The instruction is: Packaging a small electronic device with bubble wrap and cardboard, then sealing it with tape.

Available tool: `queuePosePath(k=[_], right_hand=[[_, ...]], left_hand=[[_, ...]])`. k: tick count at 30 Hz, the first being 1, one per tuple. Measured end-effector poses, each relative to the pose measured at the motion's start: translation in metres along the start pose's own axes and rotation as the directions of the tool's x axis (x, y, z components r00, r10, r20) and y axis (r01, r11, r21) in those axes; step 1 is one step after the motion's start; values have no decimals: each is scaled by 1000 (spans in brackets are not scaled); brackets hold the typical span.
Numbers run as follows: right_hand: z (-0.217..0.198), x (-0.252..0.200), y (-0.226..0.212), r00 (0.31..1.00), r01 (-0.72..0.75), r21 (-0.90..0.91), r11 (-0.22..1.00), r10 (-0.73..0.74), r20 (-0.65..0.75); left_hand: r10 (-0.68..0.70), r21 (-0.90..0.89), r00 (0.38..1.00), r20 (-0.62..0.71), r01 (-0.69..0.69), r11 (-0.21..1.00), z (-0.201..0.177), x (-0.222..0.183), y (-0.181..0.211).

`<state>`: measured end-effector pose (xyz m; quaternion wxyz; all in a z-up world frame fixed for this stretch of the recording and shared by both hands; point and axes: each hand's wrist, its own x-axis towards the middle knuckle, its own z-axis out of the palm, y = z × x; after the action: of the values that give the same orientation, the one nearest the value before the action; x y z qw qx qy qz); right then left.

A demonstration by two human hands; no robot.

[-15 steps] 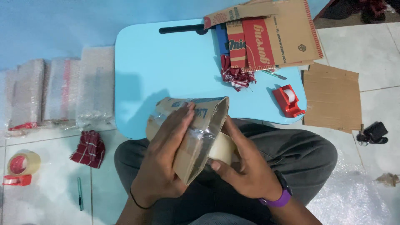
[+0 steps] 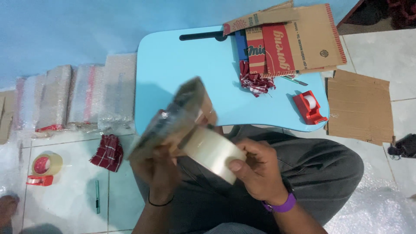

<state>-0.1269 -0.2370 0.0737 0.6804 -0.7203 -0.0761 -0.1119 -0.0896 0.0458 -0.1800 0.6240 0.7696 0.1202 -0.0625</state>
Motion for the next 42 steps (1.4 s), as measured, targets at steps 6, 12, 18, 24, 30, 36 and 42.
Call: queuePosePath(k=[6,12,18,24,30,36,42], right_hand=[[-2,-1,-15,998,-7,-303,953,27,62],[-25,-28,4,993,-86,-527,845,118,28],[-44,-30,-1,964,224,-585,780,-265,16],[-45,-17,3,937,338,-589,734,-322,137],[-52,-14,-3,927,351,-687,637,-339,159],[-56,-14,4,935,336,-683,648,-314,163],[-53,-8,8,918,377,-675,635,-352,182]], left_hand=[[912,795,360,-195,-486,362,-2,-26,172],[264,-749,868,-419,-496,440,2,-23,303],[169,-806,920,-354,-392,443,5,-37,326],[160,-892,972,-173,-224,393,2,-38,318],[172,-882,977,-124,-189,432,-5,-41,323],[201,-942,978,-46,-110,317,-19,-33,309],[154,-927,987,-40,-94,363,-21,-32,301]])
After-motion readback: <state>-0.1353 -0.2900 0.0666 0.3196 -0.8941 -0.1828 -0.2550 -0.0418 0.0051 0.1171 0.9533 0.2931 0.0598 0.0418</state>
